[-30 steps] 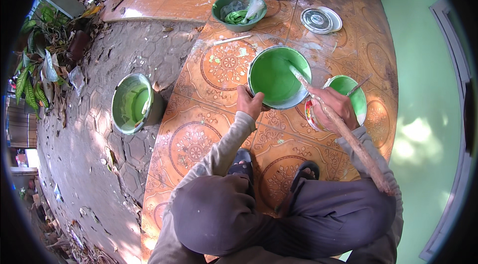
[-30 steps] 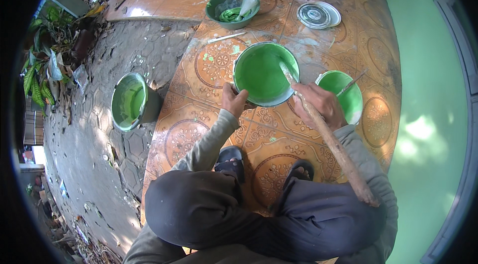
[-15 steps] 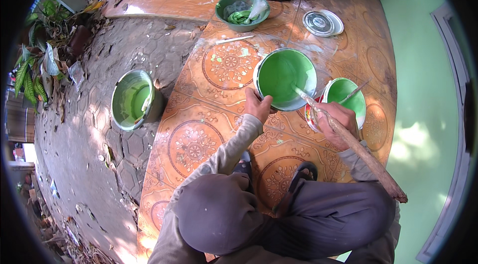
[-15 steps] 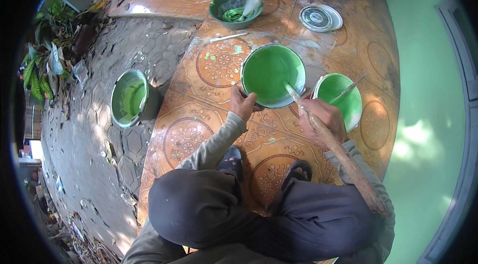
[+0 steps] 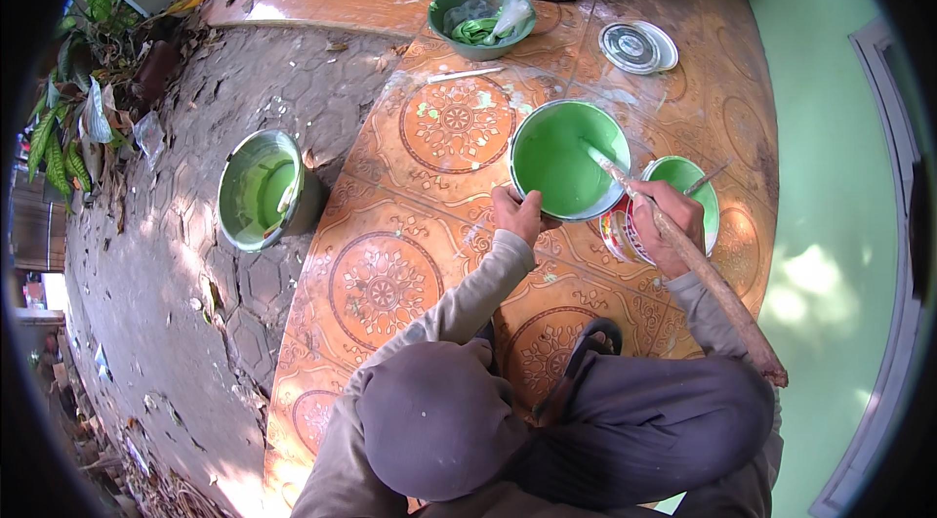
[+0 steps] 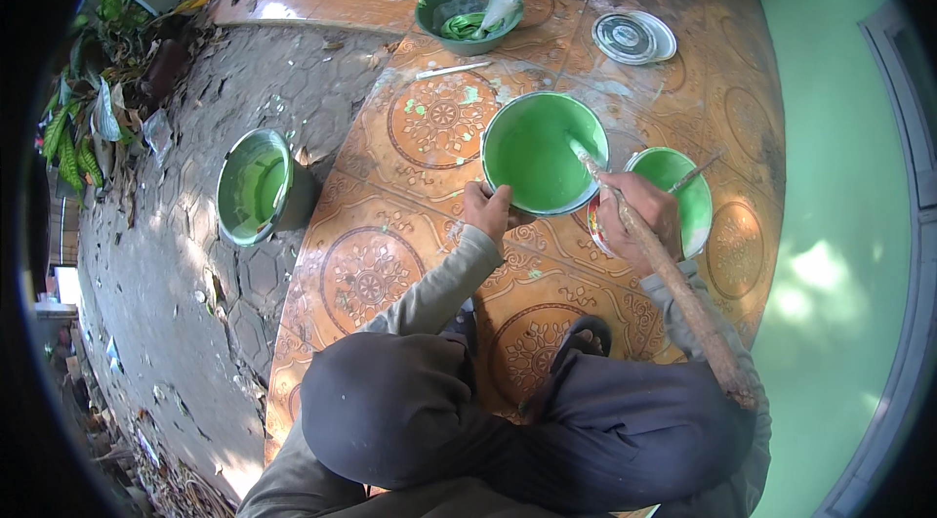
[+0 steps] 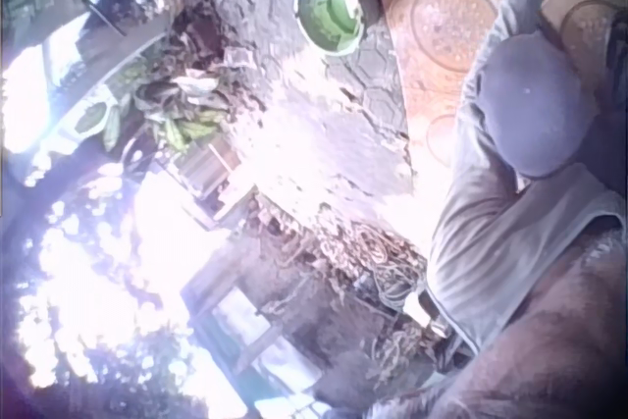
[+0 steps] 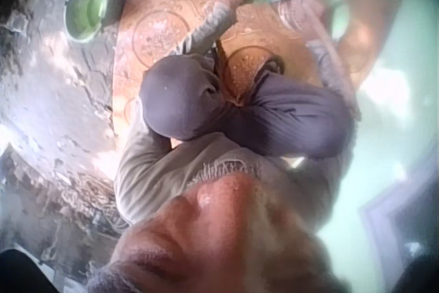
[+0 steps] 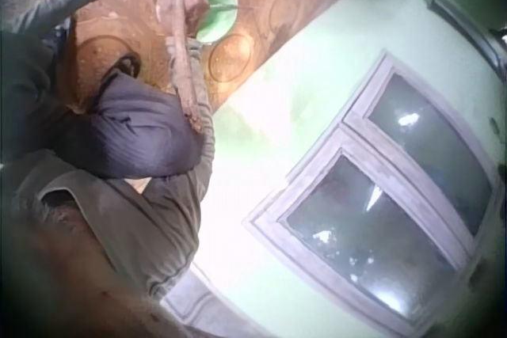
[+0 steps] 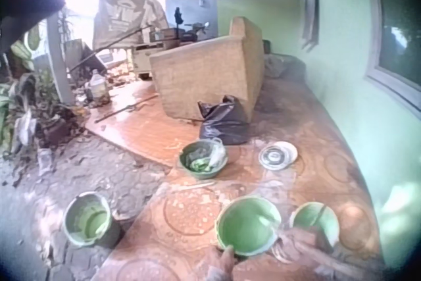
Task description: The person sits on a tiled floor and stirs green paint in a bucket using a wooden stick. They then pick up a green cloth, dip it into the paint, and squeeze it to mix the paint into the fabric.
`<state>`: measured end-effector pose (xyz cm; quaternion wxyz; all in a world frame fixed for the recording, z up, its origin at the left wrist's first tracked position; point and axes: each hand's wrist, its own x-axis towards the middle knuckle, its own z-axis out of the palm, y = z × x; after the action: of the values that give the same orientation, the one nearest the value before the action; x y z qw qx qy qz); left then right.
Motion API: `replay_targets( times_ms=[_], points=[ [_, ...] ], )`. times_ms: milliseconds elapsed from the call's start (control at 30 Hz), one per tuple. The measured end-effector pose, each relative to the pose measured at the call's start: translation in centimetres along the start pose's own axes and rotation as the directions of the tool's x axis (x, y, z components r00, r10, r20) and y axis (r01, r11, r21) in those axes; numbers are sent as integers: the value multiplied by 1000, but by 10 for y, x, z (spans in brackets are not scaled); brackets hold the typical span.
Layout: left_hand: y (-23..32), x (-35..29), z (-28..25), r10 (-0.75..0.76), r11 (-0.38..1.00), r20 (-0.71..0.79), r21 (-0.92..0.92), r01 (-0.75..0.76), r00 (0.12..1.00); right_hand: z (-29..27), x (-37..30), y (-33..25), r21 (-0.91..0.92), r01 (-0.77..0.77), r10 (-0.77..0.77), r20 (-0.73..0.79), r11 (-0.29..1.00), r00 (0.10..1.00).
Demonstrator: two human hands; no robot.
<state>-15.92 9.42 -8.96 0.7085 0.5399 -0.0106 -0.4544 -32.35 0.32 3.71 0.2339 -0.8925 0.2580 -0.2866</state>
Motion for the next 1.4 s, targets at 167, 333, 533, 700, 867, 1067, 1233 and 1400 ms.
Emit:
replay_targets(
  times_ms=[167,333,533,700,867,1067,1233,1400],
  points=[
    [-6,-13,-4,-98,989,30,-107,101,995,-6,3,-6,52,11,-13,43,999,999],
    [4,-6,-27,-199,978,204,-26,209,959,1,14,6,140,2,-12,69,990,998],
    [16,14,-73,249,796,47,559,-232,967,5,21,20,329,-231,140,277,916,951],
    [67,60,-60,505,339,278,807,-484,817,-6,31,32,209,5,-94,419,978,903],
    [73,93,-44,383,255,317,866,-429,868,-4,50,27,71,194,-205,435,978,877],
    [63,84,-27,434,240,323,858,-454,841,-1,49,43,-6,263,-230,467,965,854],
    [57,82,-25,525,218,312,850,-480,792,3,42,39,70,216,-227,314,974,922],
    [57,82,-24,533,243,271,858,-452,802,4,35,25,65,84,-99,263,994,960]
  ],
)
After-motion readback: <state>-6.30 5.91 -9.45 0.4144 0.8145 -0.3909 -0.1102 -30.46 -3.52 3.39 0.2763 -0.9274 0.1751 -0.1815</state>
